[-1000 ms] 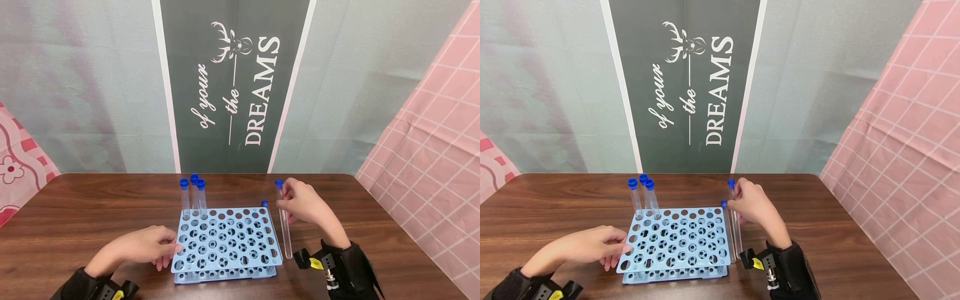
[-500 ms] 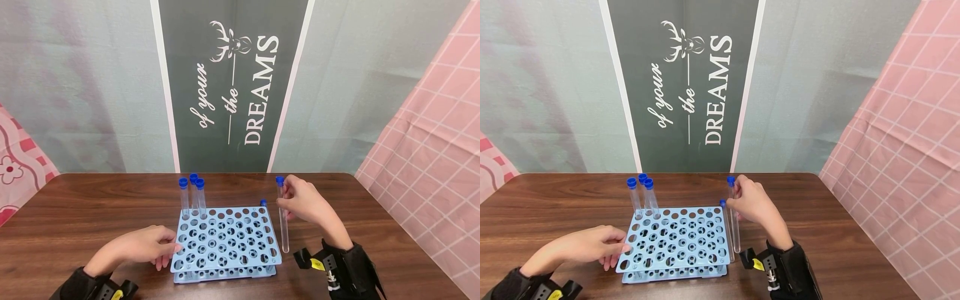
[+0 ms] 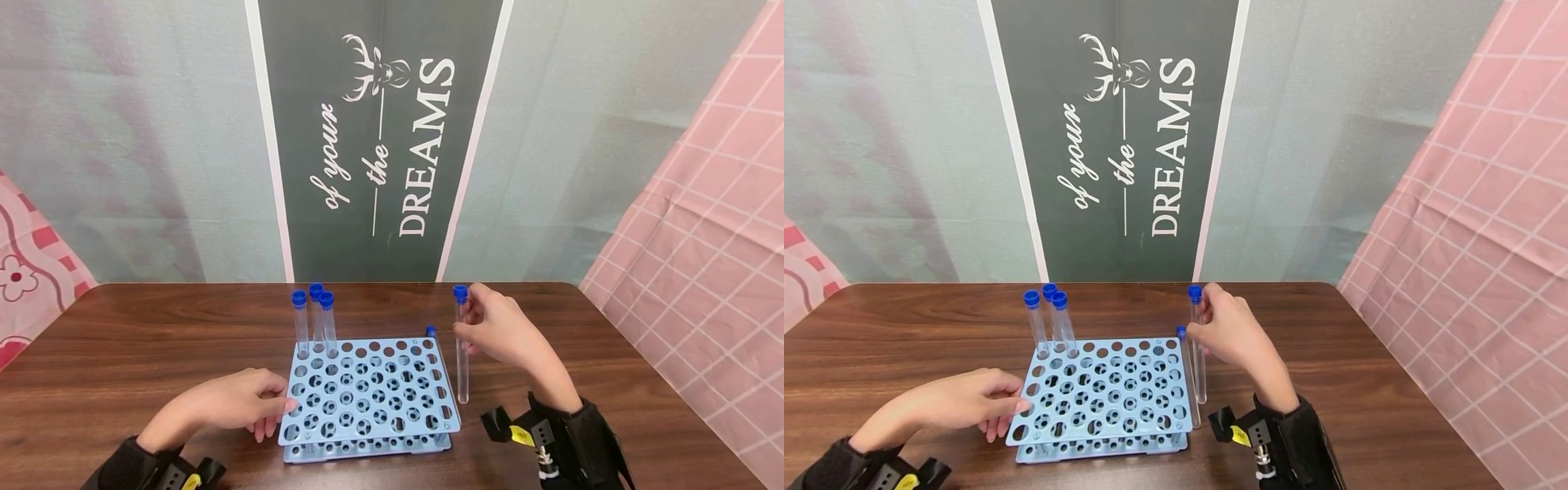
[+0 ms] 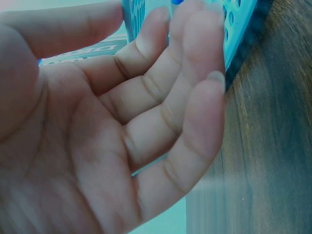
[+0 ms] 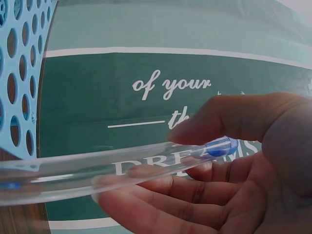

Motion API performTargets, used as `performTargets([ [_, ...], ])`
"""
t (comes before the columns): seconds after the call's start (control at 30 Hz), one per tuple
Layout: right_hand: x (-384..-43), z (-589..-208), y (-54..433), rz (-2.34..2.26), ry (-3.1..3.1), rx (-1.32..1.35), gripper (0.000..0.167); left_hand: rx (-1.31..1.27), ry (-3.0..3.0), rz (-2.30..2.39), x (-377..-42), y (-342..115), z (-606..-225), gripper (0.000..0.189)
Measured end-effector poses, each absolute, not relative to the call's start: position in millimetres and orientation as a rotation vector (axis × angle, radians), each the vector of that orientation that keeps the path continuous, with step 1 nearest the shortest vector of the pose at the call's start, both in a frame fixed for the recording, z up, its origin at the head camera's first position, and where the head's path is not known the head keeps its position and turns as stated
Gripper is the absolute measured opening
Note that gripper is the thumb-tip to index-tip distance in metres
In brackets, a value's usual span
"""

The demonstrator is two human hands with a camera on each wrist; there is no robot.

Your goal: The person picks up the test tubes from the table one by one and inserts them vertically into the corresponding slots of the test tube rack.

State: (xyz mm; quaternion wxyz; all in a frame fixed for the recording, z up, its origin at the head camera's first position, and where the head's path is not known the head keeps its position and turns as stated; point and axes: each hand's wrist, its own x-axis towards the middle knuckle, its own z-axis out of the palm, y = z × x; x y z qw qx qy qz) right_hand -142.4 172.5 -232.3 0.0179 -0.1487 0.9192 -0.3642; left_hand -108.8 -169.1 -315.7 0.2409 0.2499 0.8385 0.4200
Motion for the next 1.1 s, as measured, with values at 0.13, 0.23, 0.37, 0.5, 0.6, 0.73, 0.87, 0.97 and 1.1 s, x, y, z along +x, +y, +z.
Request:
performTargets([
  [0.13, -141.9, -231.6, 173.0, -1.143, 2.854, -0.46, 0.018, 0.689, 2.296, 1.144, -108.7, -168.8, -315.2, 0.027],
  [0.23, -141.7, -231.2, 173.7, -1.137, 2.862, -0.476, 0.018, 0.691, 2.296, 1.144, -108.5, -168.7, -314.6, 0.027],
  [0.37, -142.0, -231.6, 174.8, -1.132, 2.872, -0.505, 0.018, 0.673, 2.297, 1.139, -108.0, -169.0, -314.2, 0.027],
  [0.5, -142.9, -232.1, 176.1, -1.132, 2.88, -0.52, 0.018, 0.662, 2.293, 1.136, -107.9, -169.2, -314.2, 0.027],
  [0.6, -143.5, -232.2, 177.2, -1.117, 2.891, -0.539, 0.018, 0.666, 2.291, 1.135, -108.3, -169.2, -314.1, 0.028],
  [0.73, -144.2, -232.7, 178.3, -1.096, 2.897, -0.573, 0.017, 0.659, 2.297, 1.12, -109.0, -169.1, -314.0, 0.029],
  [0.87, -144.7, -234.1, 178.9, -1.089, 2.896, -0.59, 0.017, 0.665, 2.299, 1.115, -110.1, -169.6, -314.4, 0.03],
  [0.97, -145.3, -234.9, 179.0, -1.081, 2.903, -0.597, 0.016, 0.676, 2.296, 1.122, -110.4, -170.0, -315.2, 0.031],
  [1.1, -145.8, -235.4, 179.0, -1.075, 2.908, -0.606, 0.016, 0.678, 2.296, 1.127, -110.4, -170.1, -315.7, 0.031],
])
